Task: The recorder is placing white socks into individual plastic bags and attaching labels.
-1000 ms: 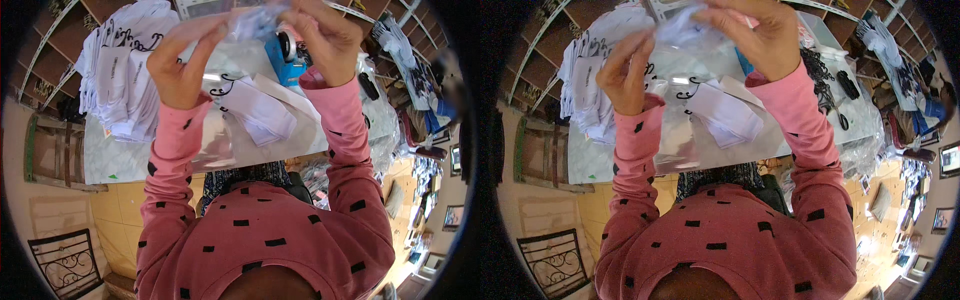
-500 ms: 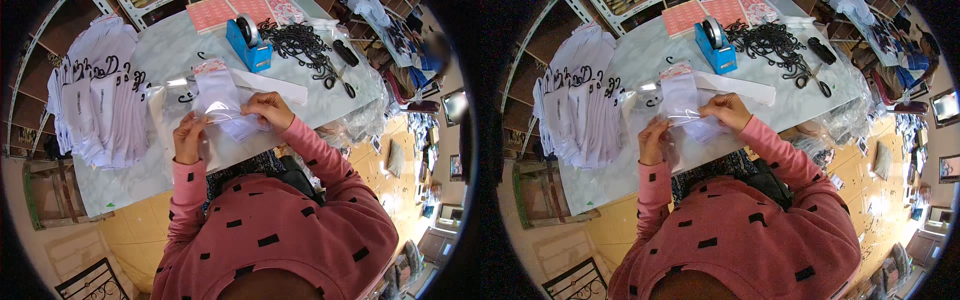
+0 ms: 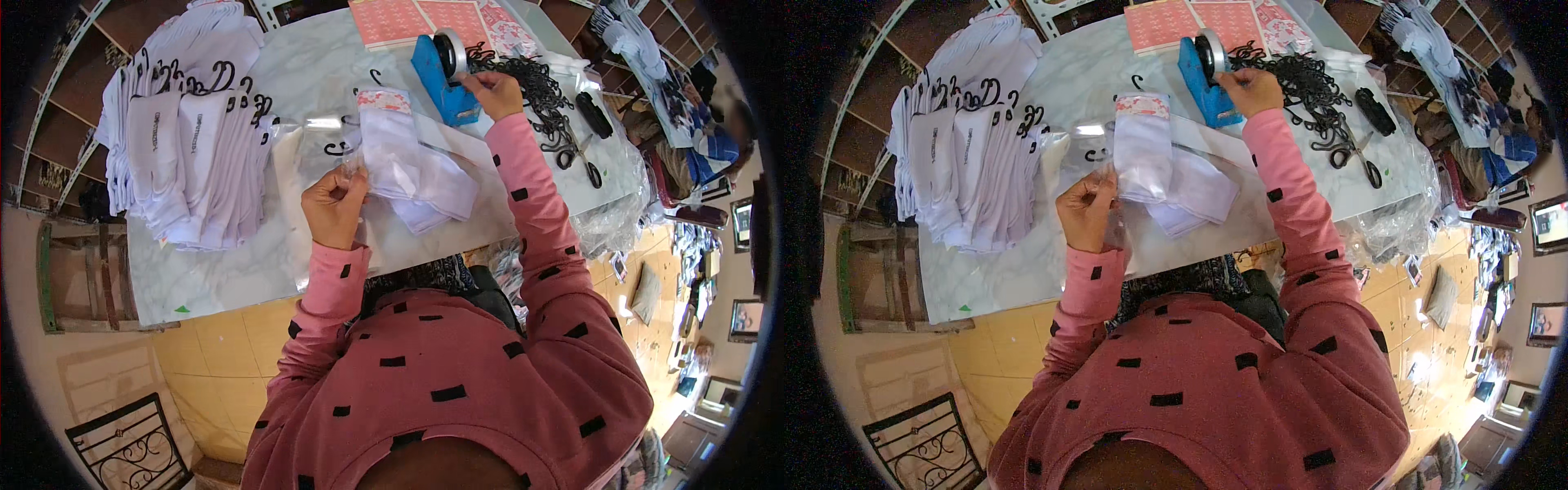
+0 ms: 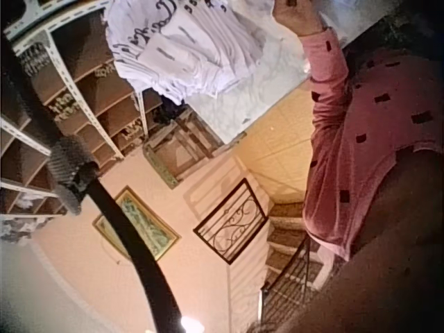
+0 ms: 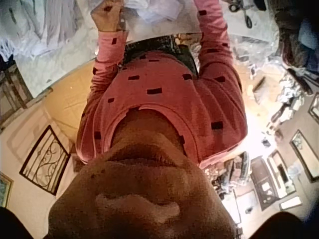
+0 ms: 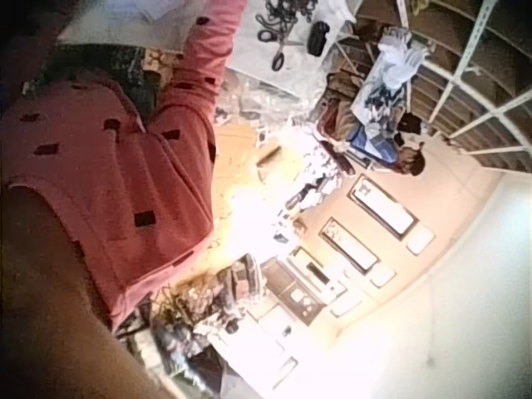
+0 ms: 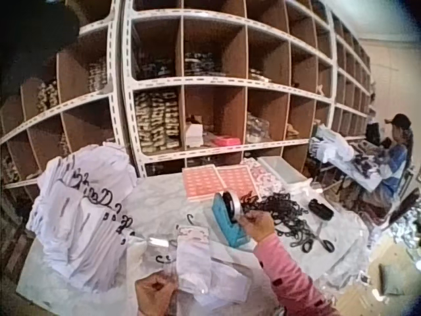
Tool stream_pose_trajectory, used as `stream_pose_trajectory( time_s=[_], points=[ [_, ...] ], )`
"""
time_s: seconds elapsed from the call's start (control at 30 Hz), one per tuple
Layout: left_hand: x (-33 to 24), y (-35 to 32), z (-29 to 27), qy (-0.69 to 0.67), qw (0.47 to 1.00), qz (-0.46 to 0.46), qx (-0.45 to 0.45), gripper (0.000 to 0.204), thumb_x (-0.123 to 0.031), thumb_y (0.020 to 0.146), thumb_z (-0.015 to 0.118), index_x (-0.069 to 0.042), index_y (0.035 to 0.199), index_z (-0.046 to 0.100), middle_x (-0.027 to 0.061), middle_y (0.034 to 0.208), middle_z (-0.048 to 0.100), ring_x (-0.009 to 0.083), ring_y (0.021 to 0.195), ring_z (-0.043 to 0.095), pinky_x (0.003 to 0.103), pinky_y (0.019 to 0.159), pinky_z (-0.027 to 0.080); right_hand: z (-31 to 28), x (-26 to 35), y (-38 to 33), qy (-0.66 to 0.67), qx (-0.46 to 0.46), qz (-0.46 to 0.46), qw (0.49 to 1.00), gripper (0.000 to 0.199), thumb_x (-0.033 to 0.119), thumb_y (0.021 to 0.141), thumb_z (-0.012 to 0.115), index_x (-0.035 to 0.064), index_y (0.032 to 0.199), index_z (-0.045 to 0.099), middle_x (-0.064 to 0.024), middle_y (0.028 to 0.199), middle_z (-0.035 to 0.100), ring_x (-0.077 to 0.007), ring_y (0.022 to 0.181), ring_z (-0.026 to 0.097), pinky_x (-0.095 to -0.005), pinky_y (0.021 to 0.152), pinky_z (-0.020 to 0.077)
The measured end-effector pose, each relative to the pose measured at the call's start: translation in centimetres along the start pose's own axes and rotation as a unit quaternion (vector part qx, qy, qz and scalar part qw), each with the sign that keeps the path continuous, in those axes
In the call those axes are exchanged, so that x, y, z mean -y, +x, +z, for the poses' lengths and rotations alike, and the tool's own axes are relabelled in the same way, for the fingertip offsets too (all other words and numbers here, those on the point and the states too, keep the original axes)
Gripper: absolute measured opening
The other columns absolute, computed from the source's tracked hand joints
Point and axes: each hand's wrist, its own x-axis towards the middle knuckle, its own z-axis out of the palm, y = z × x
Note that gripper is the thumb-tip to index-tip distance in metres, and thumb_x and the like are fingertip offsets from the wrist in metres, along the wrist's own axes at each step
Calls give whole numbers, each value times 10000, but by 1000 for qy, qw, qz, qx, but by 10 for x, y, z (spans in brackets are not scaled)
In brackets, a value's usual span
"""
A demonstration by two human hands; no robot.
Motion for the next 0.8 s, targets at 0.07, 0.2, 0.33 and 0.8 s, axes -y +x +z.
stream_pose_trajectory(
  time_s=[0.07, 0.2, 0.33, 0.8],
  points=[
    [2, 1, 0, 7, 1000, 12, -3, 209, -13, 750, 618, 2, 573, 511, -10, 584, 506, 39, 511, 452, 182, 462, 362, -1, 4, -8, 337, -7, 97, 937, 225, 195, 721, 649, -25, 763, 625, -106, 692, 611, -181, 609, 599, -287, 544, 501],
    [0, 2, 0, -8, 1000, 25, 12, 209, -4, 742, 622, 3, 571, 503, -18, 587, 491, 30, 523, 428, 176, 468, 346, 11, -4, -53, 406, -82, 39, 909, 224, 139, 738, 613, -76, 790, 576, -116, 695, 591, -153, 582, 596, -256, 468, 510],
    [-4, 2, 3, 25, 999, 39, 14, 206, -2, 734, 628, 11, 571, 502, -20, 588, 486, 23, 545, 414, 175, 473, 340, -15, -10, -47, 148, 15, 84, 985, 209, 137, 735, 599, -70, 751, 572, -122, 598, 593, -149, 442, 565, -263, 402, 457],
    [-19, 5, -2, 15, 998, -9, 63, 256, -26, 742, 646, -5, 540, 492, -8, 550, 504, 38, 488, 454, 177, 442, 353, 6, 90, -28, -61, 484, -191, 852, 394, 354, 658, 736, 5, 576, 571, -15, 508, 520, -111, 421, 469, -281, 387, 349]
  ],
)
